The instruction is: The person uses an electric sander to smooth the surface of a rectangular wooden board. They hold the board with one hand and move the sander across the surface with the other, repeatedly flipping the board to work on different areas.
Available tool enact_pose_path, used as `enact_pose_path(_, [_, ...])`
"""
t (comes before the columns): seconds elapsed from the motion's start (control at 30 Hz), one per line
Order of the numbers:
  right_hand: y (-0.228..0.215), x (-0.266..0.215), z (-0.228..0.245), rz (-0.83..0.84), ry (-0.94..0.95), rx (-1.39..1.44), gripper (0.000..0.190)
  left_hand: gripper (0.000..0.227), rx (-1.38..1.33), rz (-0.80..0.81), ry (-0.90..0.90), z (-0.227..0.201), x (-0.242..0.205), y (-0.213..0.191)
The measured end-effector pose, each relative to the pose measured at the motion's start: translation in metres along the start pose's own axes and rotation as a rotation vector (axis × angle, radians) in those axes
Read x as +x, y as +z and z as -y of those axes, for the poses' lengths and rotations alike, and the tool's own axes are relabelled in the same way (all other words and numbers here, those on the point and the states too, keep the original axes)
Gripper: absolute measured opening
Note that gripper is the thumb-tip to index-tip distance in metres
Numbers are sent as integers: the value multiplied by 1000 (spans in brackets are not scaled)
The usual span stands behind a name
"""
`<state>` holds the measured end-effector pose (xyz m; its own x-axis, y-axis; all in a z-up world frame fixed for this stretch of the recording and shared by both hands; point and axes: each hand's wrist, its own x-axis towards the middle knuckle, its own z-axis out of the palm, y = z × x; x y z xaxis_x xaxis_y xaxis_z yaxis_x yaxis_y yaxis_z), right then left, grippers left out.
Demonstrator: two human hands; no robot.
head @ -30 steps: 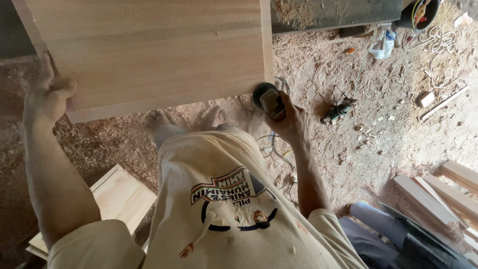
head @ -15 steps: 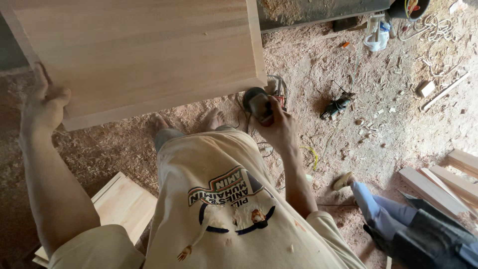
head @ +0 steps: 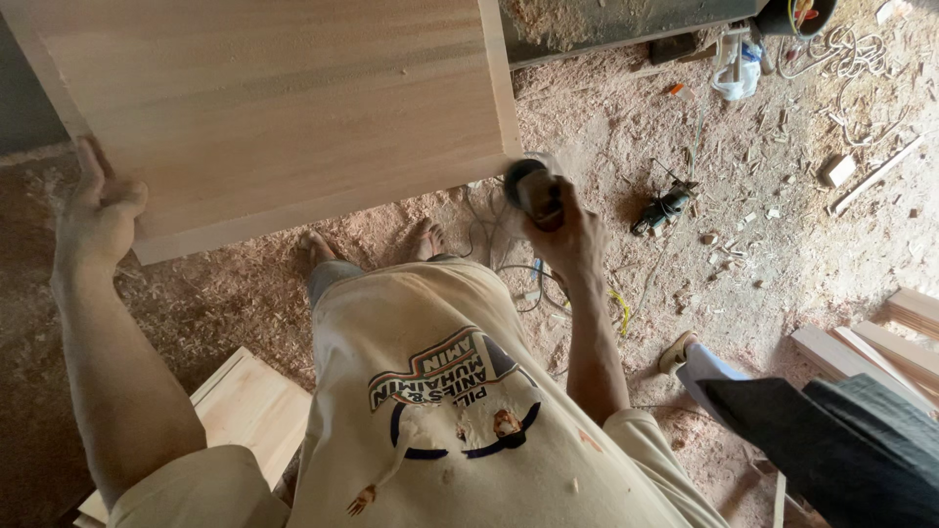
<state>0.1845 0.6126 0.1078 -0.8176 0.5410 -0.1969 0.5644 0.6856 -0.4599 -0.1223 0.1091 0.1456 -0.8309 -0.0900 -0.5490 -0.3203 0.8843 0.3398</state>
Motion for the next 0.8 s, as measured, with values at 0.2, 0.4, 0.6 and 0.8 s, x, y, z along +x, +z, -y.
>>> enact_pose_path(0.2, [-9,-19,9,25,54,-6,70,81,16,-38,66,11,9,7])
enact_pose_path(0.4, [19,-13,61,97,-155,-3,77,83,-18,-52,88,19,19,10])
enact_pose_path(0.6, [22,1,76,110,-328,-9,75,83,-43,10,11,9,7,2])
enact_pose_path(0.8, [3,13,37,146,-137,-80,69,84,2,-8,21,14,14,4])
